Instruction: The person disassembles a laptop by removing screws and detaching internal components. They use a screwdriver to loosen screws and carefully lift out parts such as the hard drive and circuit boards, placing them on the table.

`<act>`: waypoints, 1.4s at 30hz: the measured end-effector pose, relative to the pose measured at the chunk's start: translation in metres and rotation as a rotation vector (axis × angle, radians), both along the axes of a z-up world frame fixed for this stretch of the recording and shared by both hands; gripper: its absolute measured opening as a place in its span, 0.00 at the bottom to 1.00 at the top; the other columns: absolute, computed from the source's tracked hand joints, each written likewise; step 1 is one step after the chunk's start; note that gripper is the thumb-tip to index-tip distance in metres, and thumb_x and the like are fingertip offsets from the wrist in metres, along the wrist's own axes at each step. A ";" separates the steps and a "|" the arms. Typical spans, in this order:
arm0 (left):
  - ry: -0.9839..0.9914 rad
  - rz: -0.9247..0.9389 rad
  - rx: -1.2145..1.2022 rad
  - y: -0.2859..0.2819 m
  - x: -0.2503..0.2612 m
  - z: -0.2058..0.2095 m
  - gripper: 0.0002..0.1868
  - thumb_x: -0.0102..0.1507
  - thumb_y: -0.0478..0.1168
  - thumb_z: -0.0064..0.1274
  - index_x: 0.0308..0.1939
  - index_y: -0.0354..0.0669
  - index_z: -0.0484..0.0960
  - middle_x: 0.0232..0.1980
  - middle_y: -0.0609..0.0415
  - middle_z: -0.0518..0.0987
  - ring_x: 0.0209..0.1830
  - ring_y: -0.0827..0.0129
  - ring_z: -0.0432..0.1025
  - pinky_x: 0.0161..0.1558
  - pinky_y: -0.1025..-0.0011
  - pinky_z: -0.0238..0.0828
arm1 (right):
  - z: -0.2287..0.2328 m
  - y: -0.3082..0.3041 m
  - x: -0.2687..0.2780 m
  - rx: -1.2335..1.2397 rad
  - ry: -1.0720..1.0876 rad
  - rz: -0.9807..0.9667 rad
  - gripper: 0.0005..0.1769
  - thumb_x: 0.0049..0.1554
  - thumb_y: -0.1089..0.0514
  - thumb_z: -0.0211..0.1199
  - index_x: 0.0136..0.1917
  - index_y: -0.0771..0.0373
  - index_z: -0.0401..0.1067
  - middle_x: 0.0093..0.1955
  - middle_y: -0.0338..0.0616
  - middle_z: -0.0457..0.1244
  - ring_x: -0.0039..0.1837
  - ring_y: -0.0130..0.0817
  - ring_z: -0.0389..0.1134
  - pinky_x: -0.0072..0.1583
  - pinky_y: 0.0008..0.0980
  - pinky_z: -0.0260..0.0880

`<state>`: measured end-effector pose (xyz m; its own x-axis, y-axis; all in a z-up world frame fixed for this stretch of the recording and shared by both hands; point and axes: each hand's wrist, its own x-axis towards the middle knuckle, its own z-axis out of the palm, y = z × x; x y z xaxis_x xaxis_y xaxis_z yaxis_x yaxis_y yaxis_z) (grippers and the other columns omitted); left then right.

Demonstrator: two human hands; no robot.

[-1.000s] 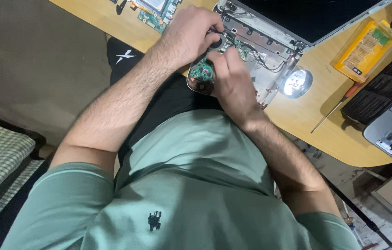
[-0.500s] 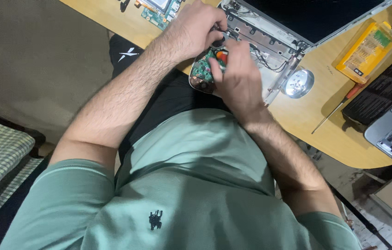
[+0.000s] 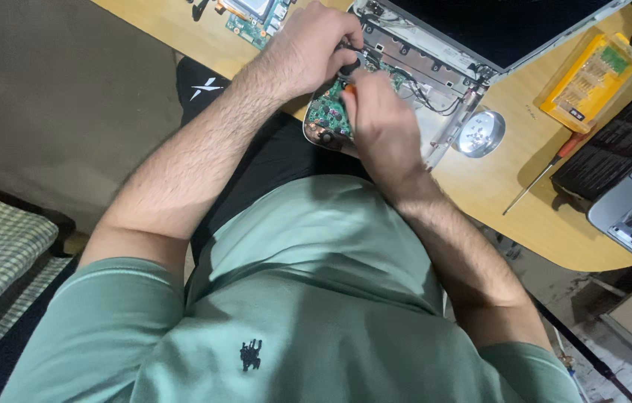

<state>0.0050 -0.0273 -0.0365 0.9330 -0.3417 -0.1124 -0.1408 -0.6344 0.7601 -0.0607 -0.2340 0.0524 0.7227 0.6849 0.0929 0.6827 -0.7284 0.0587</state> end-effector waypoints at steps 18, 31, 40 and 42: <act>0.017 0.008 -0.008 -0.004 0.009 -0.029 0.07 0.74 0.41 0.79 0.53 0.53 0.96 0.50 0.56 0.93 0.50 0.55 0.84 0.48 0.53 0.78 | -0.004 0.004 -0.006 0.400 0.276 -0.031 0.09 0.75 0.75 0.66 0.67 0.72 0.79 0.57 0.54 0.65 0.50 0.44 0.69 0.44 0.43 0.74; 0.118 0.056 -0.100 0.003 0.005 0.000 0.06 0.78 0.43 0.74 0.57 0.52 0.95 0.57 0.53 0.91 0.53 0.56 0.83 0.50 0.54 0.79 | 0.007 -0.021 -0.007 0.466 0.397 -0.108 0.09 0.76 0.76 0.70 0.67 0.73 0.76 0.61 0.59 0.64 0.55 0.53 0.72 0.47 0.48 0.80; 0.350 0.158 -0.470 0.018 -0.005 0.010 0.09 0.83 0.39 0.60 0.66 0.46 0.88 0.59 0.52 0.89 0.42 0.76 0.80 0.38 0.76 0.82 | -0.062 -0.137 -0.033 0.945 0.384 -0.300 0.18 0.80 0.77 0.61 0.79 0.73 0.78 0.67 0.61 0.75 0.62 0.49 0.76 0.66 0.47 0.83; 0.413 0.195 -0.579 0.018 -0.007 0.003 0.10 0.84 0.35 0.55 0.67 0.46 0.87 0.59 0.57 0.88 0.47 0.77 0.76 0.39 0.77 0.79 | -0.057 -0.146 -0.044 0.739 0.337 -0.570 0.21 0.81 0.64 0.50 0.74 0.70 0.83 0.66 0.58 0.78 0.64 0.50 0.78 0.62 0.46 0.78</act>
